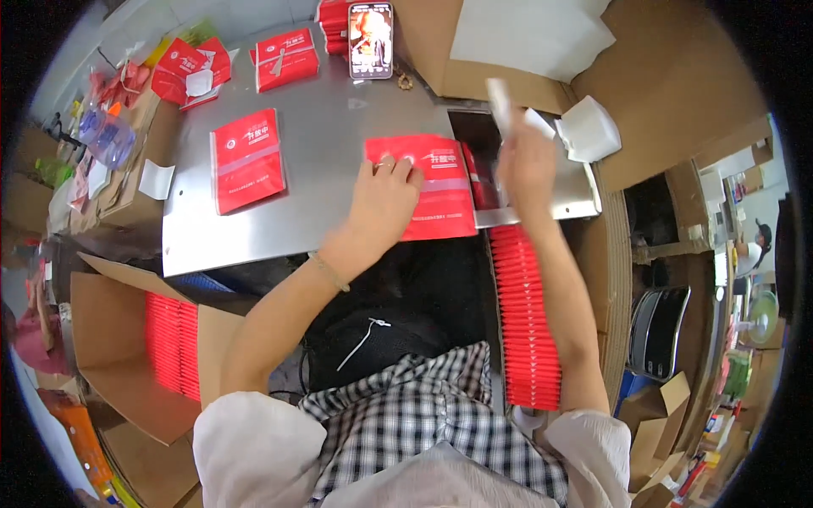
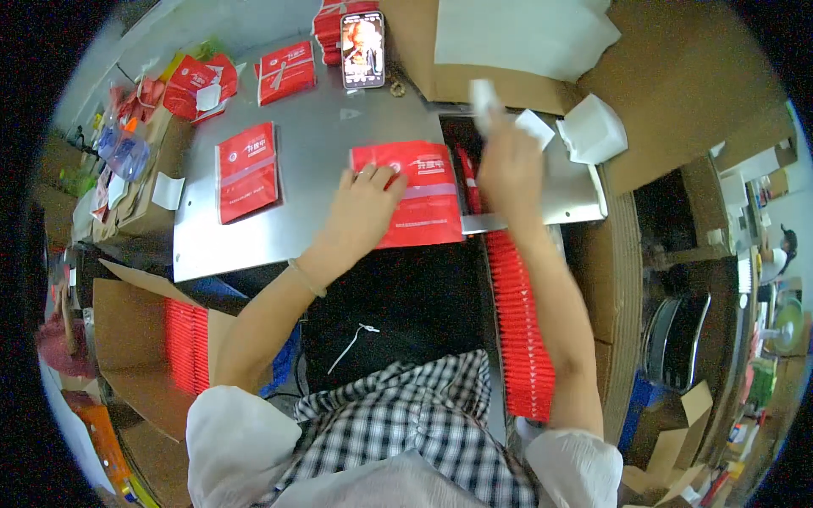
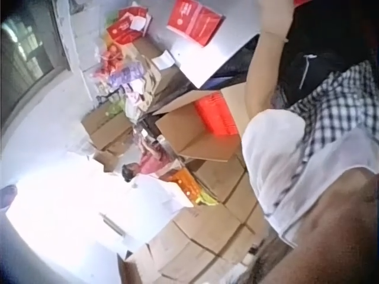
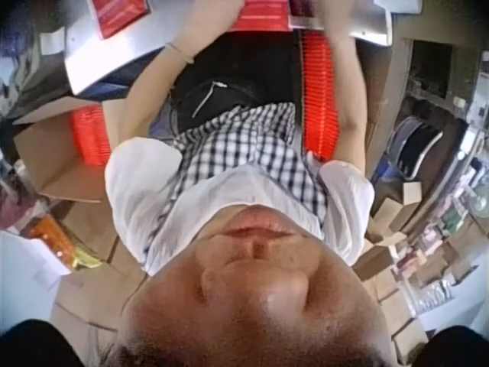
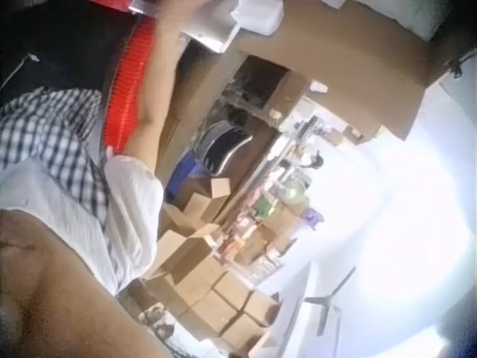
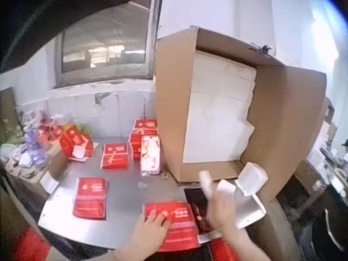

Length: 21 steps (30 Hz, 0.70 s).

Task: Placing booklets into red envelopes and organizing materials into a shipping box.

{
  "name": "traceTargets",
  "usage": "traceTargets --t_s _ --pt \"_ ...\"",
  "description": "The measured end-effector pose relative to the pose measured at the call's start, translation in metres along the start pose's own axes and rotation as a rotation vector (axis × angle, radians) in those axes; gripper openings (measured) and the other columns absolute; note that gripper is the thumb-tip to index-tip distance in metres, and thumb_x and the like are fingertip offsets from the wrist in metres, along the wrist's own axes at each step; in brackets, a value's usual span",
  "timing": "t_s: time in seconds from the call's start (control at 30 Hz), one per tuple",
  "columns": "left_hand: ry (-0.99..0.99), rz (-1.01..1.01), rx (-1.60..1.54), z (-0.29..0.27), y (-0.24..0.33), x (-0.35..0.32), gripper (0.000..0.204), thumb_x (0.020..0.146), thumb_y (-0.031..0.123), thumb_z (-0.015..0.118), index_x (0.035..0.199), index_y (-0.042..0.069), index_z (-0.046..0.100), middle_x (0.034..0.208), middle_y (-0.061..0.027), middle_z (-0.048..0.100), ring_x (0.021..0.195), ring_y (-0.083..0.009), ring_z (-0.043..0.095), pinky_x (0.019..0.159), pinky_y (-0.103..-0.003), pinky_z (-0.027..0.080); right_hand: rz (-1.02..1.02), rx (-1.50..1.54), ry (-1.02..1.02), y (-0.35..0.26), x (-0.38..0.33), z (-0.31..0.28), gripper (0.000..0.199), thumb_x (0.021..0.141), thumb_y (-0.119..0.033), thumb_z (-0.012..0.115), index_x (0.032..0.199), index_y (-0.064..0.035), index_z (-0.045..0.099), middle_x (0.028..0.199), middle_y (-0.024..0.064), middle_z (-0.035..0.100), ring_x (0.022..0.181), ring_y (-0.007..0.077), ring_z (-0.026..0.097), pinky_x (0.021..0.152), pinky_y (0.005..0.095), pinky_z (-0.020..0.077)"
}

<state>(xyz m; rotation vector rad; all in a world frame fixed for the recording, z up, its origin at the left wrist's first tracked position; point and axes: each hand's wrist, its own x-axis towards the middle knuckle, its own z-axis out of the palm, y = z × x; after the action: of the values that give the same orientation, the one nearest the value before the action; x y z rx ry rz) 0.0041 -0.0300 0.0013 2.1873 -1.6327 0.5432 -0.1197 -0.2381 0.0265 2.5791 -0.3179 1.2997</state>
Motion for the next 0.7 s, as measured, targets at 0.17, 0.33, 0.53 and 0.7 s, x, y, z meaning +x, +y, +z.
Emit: traceTargets --t_s 0.17,0.33,0.53,0.7 --pt "-0.15 -0.007 -0.026 -0.004 -0.025 0.017 0.016 0.088 0.016 0.059 0.093 0.012 0.073 0.088 -0.0073 0.064 0.08 -0.0288 0.066 0.076 -0.043 0.051 0.073 0.425 -0.31 -0.042 -0.038 -0.003 0.06 0.067 0.008 0.059 0.122 -0.0125 0.067 0.107 0.011 0.062 0.104 0.0316 0.059 0.103 0.0424 0.0403" --pt "-0.017 0.133 -0.124 0.002 -0.029 0.002 0.021 0.079 0.013 0.062 0.1 0.008 0.062 0.097 -0.0086 0.061 0.095 -0.0271 0.063 0.083 -0.043 0.048 -0.152 0.683 -0.403 -0.062 -0.036 0.002 0.046 0.075 0.004 0.059 0.117 -0.0116 0.069 0.116 0.0113 0.065 0.119 0.03 0.059 0.109 0.0596 0.0316" --pt "-0.152 0.267 -0.198 -0.01 0.013 -0.02 0.019 0.079 0.014 0.063 0.098 0.008 0.065 0.099 -0.008 0.06 0.1 -0.0242 0.06 0.086 -0.04 0.046 -0.054 0.34 -0.529 -0.075 -0.03 -0.005 0.048 0.087 -0.008 0.056 0.134 -0.0147 0.056 0.124 0.0161 0.058 0.12 0.0333 0.055 0.108 0.0611 0.0283" --pt "-0.123 0.25 -0.233 -0.006 0.018 -0.032 0.018 0.082 0.016 0.063 0.098 0.008 0.066 0.105 -0.0074 0.059 0.102 -0.0259 0.059 0.086 -0.042 0.048 -0.075 0.428 -0.521 -0.078 -0.018 0.001 0.037 0.09 -0.016 0.053 0.126 -0.0139 0.061 0.116 0.0143 0.062 0.113 0.0305 0.059 0.107 0.062 0.0303"
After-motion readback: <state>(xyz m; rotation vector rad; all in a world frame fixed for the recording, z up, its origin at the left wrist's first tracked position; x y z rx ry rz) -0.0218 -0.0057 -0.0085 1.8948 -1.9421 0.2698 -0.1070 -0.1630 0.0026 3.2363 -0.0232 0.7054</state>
